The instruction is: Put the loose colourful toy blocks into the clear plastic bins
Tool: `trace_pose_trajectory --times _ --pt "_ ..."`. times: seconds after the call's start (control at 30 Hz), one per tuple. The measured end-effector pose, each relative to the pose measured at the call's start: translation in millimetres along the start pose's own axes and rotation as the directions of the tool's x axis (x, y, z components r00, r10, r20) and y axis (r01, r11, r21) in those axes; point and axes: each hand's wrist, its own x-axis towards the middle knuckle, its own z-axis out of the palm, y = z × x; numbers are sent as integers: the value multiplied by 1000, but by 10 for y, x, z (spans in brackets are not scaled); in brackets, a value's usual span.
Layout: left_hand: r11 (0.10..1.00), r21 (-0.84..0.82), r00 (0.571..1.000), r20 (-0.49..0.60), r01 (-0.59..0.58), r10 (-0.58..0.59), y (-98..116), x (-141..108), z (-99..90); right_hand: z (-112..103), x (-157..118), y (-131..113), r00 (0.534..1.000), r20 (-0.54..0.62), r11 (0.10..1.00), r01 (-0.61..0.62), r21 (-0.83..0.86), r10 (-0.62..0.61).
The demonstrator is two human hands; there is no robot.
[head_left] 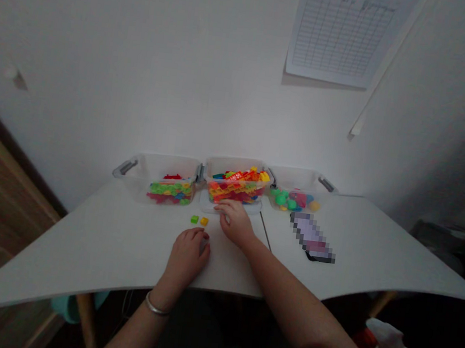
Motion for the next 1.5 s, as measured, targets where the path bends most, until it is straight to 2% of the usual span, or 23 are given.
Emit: trace_pose_trajectory --times 0.1,0.17,0.43,0.53,0.8,1.0,1.13,1.2,1.3,1.4,1.5 --pt "1000 11 1000 -13 -5 5 11 -1 -8 241 -181 -82 983 180 999 -34 6 32" --pt "1000 24 1000 -9 -7 8 21 -1 -19 308 -241 -106 966 255 999 -51 -10 52" --pt "997 81 999 41 2 -5 64 11 -60 298 -228 -115 929 368 996 73 -48 -50" --pt "997 79 999 39 5 -8 70 9 -67 289 -232 -129 935 352 997 66 -43 -46" --pt "1000 30 999 34 0 -1 63 3 -81 212 -245 -157 965 252 994 -52 -96 75" --pt "1000 20 998 55 14 -15 84 8 -112 187 -235 -121 948 211 965 -207 -161 239" --pt "999 27 998 66 23 -25 99 12 -125 157 -240 -108 931 150 943 -321 -90 332" --pt "999 26 997 67 31 -33 94 11 -111 158 -249 -92 946 120 953 -302 -9 301" --pt "998 24 997 53 53 -54 70 8 -72 178 -271 -70 975 134 973 -193 124 176" --pt "998 10 997 34 66 -66 38 8 -34 200 -297 -78 979 185 961 -133 241 89" --pt "999 -16 998 32 52 -52 18 14 -21 207 -314 -117 973 228 953 -112 283 47"
